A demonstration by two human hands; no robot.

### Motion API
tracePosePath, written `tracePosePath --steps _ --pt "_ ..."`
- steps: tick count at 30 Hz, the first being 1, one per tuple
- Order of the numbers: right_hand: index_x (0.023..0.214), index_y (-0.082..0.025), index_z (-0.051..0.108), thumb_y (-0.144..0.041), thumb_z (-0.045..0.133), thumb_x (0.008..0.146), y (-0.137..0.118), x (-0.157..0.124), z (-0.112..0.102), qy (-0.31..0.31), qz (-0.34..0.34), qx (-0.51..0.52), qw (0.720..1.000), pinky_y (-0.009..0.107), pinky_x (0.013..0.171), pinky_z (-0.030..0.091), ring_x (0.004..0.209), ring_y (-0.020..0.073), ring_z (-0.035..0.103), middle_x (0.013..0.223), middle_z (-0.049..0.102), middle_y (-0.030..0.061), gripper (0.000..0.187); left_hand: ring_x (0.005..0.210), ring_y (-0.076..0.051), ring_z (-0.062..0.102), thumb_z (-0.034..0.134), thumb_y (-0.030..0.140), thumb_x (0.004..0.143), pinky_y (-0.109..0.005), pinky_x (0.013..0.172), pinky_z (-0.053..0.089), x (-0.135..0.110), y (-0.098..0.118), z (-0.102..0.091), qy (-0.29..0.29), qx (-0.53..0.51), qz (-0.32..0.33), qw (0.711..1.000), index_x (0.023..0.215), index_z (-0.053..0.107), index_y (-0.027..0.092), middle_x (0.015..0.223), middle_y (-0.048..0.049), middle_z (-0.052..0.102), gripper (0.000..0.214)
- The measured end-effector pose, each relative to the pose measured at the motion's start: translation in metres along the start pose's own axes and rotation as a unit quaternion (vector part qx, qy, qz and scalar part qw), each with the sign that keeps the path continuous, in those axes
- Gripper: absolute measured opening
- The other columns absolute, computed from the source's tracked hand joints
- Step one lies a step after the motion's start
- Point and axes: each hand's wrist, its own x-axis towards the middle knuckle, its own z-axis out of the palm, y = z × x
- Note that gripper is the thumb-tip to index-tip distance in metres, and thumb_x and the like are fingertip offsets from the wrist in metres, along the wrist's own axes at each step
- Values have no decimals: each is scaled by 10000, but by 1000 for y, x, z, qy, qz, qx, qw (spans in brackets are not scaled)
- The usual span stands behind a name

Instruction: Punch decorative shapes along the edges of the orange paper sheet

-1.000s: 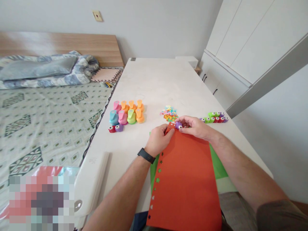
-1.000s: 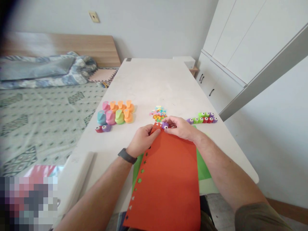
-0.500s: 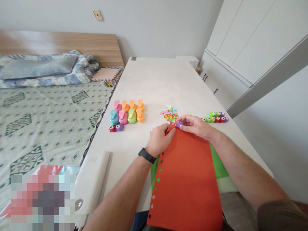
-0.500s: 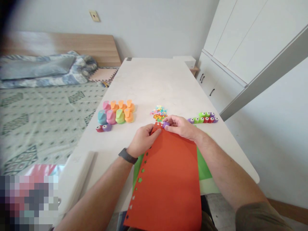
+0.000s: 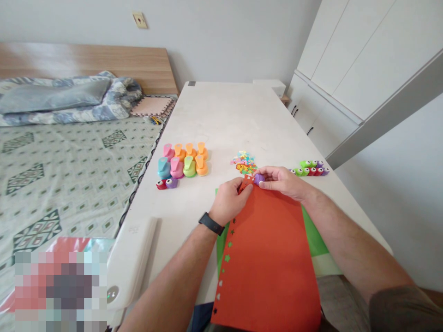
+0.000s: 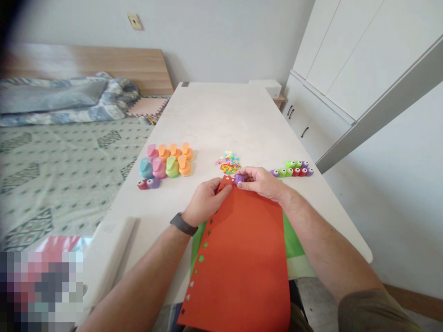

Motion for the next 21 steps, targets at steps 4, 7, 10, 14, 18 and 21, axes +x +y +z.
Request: tracePosePath --steps 4,7,10,14,18,21 --pt "1192 -185 688 -317 804 823 0 0 0 -3 1 -8 1000 336 963 483 962 170 653 1081 722 50 408 610 -102 400 520 401 953 -259 582 267 0 -1 1 1 3 4 1000 723 502 188 638 56 445 314" --pt "1178 -184 690 -314 802 821 1 1 0 0 0 -14 1000 327 934 483 933 166 648 1053 719 45 396 608 -102 393 519 401 956 -261 578 262 0 -2 1 -3 4 5 1000 722 500 188 635 57 433 317" --pt "1159 -184 697 -321 804 815 3 3 0 2 0 -14 1000 322 903 486 907 167 645 1029 719 42 385 608 -102 387 519 405 958 -263 576 256 0 -2 1 -5 6 5 1000 714 487 188 632 57 423 329" --pt "1120 -184 704 -302 807 801 3 4 1 10 2 -16 1000 314 864 482 874 162 636 995 714 35 355 608 -101 383 520 405 959 -264 575 252 0 -2 1 -3 9 5 1000 707 475 187 629 57 417 337" --pt "1067 -181 713 -291 810 782 0 5 3 19 8 -25 999 312 832 477 836 159 625 939 705 24 321 605 -101 376 520 405 959 -266 575 251 0 -1 1 -4 11 4 1000 704 465 187 629 56 411 340" --pt "1039 -178 714 -296 813 770 -3 5 4 25 9 -31 999 309 816 473 818 158 615 905 696 18 310 607 -103 377 515 406 961 -267 576 248 0 0 0 -7 9 0 1000 709 468 188 631 55 409 337"
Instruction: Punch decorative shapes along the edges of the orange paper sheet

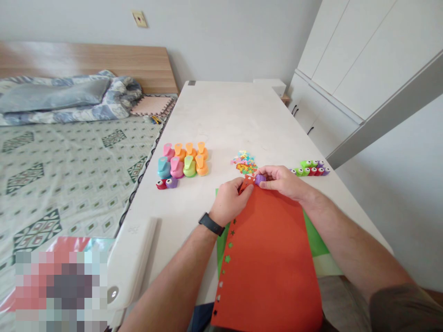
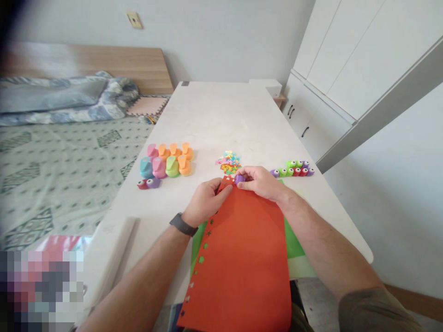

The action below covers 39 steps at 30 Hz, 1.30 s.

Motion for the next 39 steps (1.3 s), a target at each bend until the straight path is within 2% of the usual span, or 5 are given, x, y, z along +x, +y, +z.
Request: tracePosePath --steps 8,12,21,34,39 --pt "1034 -184 698 -315 795 797 -1 0 1 -17 -17 -12 1000 301 795 458 806 153 594 897 678 14 288 616 -109 379 501 533 967 -258 574 263 -1 4 0 -15 -28 6 999 758 541 184 656 45 441 408" --pt "1028 -186 692 -332 779 811 -5 -2 3 -24 -27 -35 999 301 761 451 797 164 584 878 673 21 276 614 -116 399 603 614 888 -253 562 270 -2 6 -2 -20 -27 -2 999 796 590 181 664 38 496 443" --pt "985 -177 685 -269 741 804 -12 -3 8 -22 -31 -52 998 297 744 437 774 155 559 851 652 14 211 628 -108 412 684 558 843 -240 573 301 -2 5 1 -4 -50 -28 998 840 659 172 685 43 529 387" --pt "981 -184 704 -214 721 793 -8 -2 9 -23 -38 -83 996 294 753 434 778 156 563 855 650 5 191 630 -116 442 672 588 847 -248 587 327 -5 5 -1 4 -50 -13 999 892 689 175 694 32 564 416" --pt "989 -187 707 -249 734 805 -5 -2 8 -22 -38 -103 994 292 735 431 766 155 556 844 650 3 197 605 -104 393 692 598 823 -242 555 295 -3 3 -3 -4 -54 -20 998 784 642 175 646 49 491 428"
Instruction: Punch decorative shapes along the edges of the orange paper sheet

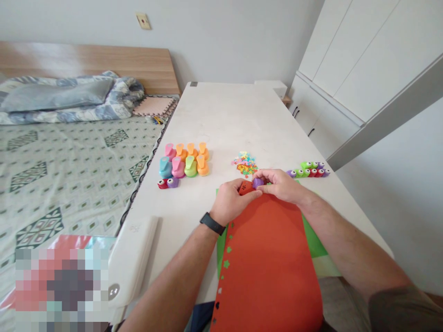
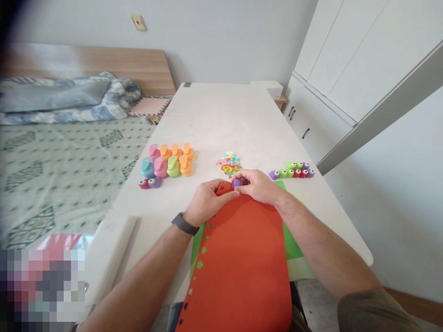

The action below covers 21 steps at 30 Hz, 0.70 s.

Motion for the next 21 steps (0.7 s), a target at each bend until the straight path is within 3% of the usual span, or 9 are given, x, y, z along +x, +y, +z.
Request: tracePosePath --steps 4,8,11,16,21 --pt "1044 -184 694 -302 754 818 3 -2 0 -8 6 45 999 300 781 456 812 165 586 900 672 17 262 597 -102 388 731 617 776 -236 537 272 3 -2 -3 -7 13 -10 1000 721 613 174 622 51 473 462" --pt "1084 -183 688 -333 765 834 5 -3 0 -3 4 69 998 315 831 477 864 178 612 952 689 33 303 624 -114 448 732 601 782 -229 553 315 5 -6 -4 -17 0 -4 1000 810 680 176 671 37 567 429" --pt "1124 -190 694 -390 774 839 6 -4 -2 20 7 88 996 333 858 499 907 193 636 1024 710 53 356 639 -127 488 688 585 827 -235 568 336 4 -6 -3 -22 -2 2 1000 854 702 179 702 22 616 407" --pt "1173 -213 701 -450 792 827 9 -2 -3 83 6 130 988 359 971 491 1006 207 663 1121 735 59 429 581 -123 446 601 502 895 -252 549 296 4 -3 -3 8 28 -9 1000 750 640 180 618 28 549 355" --pt "1158 -215 708 -508 735 872 13 2 -4 112 10 143 983 362 919 507 930 197 677 1084 757 67 410 571 -119 441 598 459 898 -256 552 285 3 -3 -3 14 37 -2 999 713 598 188 603 35 529 328"
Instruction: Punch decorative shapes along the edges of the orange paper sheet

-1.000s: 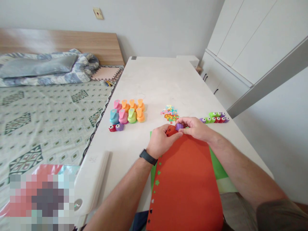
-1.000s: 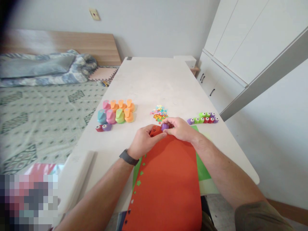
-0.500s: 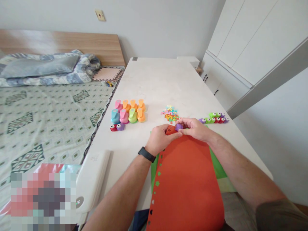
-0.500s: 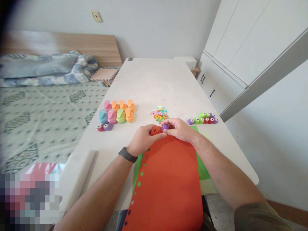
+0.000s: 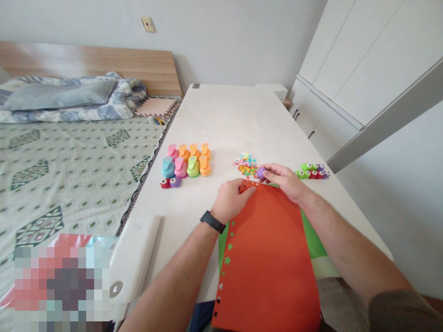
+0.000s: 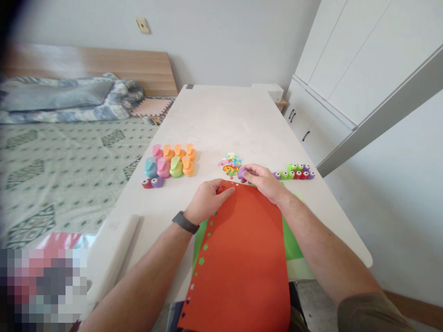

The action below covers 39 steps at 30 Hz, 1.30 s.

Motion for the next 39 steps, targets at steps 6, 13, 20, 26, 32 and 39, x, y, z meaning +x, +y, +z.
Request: tracePosePath --steps 6,13,20,26,32,39 --pt "1132 -205 704 -545 644 940 2 3 0 16 14 35 999 331 832 504 899 191 696 1029 769 84 395 579 -121 446 589 437 904 -265 566 286 -1 1 0 3 15 9 1000 700 571 191 605 38 515 320" --pt "1059 -207 726 -555 679 913 7 9 0 36 19 31 999 295 755 493 940 196 695 1068 764 85 380 595 -126 458 589 434 907 -268 579 287 -2 1 0 2 14 15 1000 701 570 192 619 33 540 319" --pt "1019 -193 755 -579 686 890 8 20 1 61 15 -29 998 283 702 480 976 219 673 1042 765 95 413 600 -124 448 586 425 911 -265 578 278 -2 -2 2 2 12 21 1000 715 585 189 618 34 538 306" --pt "1093 -191 749 -569 674 892 6 20 2 70 25 -70 995 264 665 459 927 201 671 1016 770 81 435 594 -115 424 597 402 906 -263 575 268 -3 0 1 2 8 20 1000 691 548 186 609 44 505 309" --pt "1061 -178 770 -571 692 872 -3 22 1 68 33 -102 992 261 660 457 837 173 645 1007 775 83 443 594 -115 428 605 389 903 -265 579 258 -3 1 1 5 13 17 1000 685 545 184 605 40 508 305" --pt "1101 -155 760 -566 682 879 -19 28 3 62 18 -124 990 259 616 428 724 141 579 879 735 50 474 592 -115 435 602 378 907 -269 577 258 -3 1 2 2 20 23 1000 691 556 181 615 32 539 296"
